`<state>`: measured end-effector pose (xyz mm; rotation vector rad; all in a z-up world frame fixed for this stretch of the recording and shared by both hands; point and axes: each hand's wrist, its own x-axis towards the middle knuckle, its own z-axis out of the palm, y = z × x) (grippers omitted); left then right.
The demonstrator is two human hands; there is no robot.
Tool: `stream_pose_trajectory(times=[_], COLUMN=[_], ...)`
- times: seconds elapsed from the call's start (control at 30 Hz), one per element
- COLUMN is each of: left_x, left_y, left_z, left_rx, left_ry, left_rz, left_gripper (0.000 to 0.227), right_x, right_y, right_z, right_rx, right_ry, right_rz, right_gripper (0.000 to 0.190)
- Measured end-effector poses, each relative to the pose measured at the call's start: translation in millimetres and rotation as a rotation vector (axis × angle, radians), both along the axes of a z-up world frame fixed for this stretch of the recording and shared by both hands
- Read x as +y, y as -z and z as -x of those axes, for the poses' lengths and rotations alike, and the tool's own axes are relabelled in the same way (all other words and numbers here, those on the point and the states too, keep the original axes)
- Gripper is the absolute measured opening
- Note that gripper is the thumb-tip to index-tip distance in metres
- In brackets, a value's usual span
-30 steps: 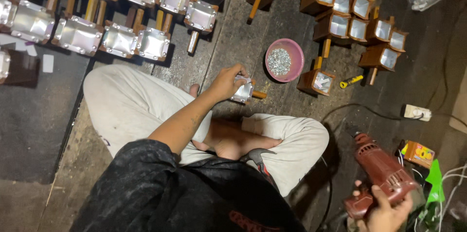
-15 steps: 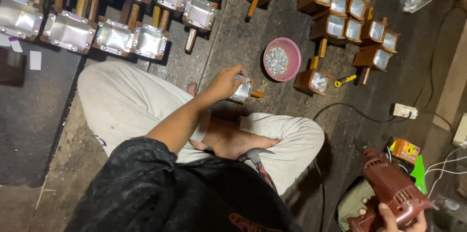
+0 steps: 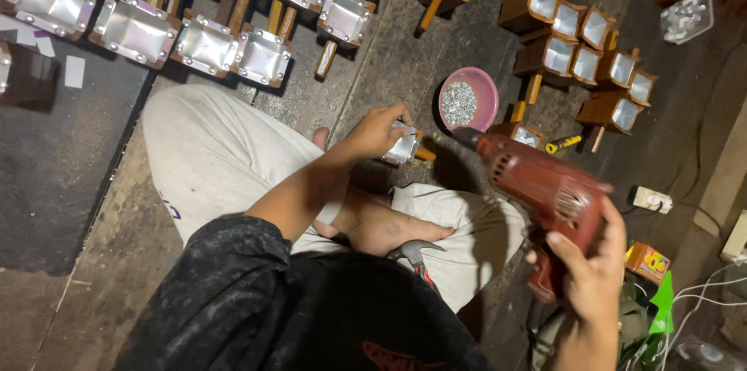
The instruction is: The person attaches metal plates to wooden lantern frames by inserting small screws into pre-drilled holes and tightening them using a drill and a screwdriver.
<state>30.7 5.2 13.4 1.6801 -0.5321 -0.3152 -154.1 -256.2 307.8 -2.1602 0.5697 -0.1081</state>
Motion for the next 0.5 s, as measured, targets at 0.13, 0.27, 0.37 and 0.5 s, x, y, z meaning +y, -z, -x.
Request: stream_pose_trajectory(times=[0.13,0.27,0.37,0.5], left_x=[-1.4,4.6,4.8,0.9], left_y=[-4.2,-27.6,-16.8,-8.4], left_z=[1.3,1.3,2.1,-0.1], left_rx=[0.104,0.236,0.213,0.045], left_ry=[-0.014,-0.006,0.018,0.011], left_rz=[-0.041,0.005,-0.019,-0.069], left_gripper=[0.015,0.014,0.016,0.022], right_x=[24.5,44.1,46.8,39.3], right_y=[2.0,8.5,7.4,11.6], right_z=[-36.0,-52.8,-56.8,-59.5], right_rx=[0.101,0.18,0.148,0.12], right_ry=[-0.172,-0.102,-0.125,-0.126], right_rz=[-0.035,-0.316,-0.342,-0.356], right_gripper=[0.083,0.081,0.08,0.079])
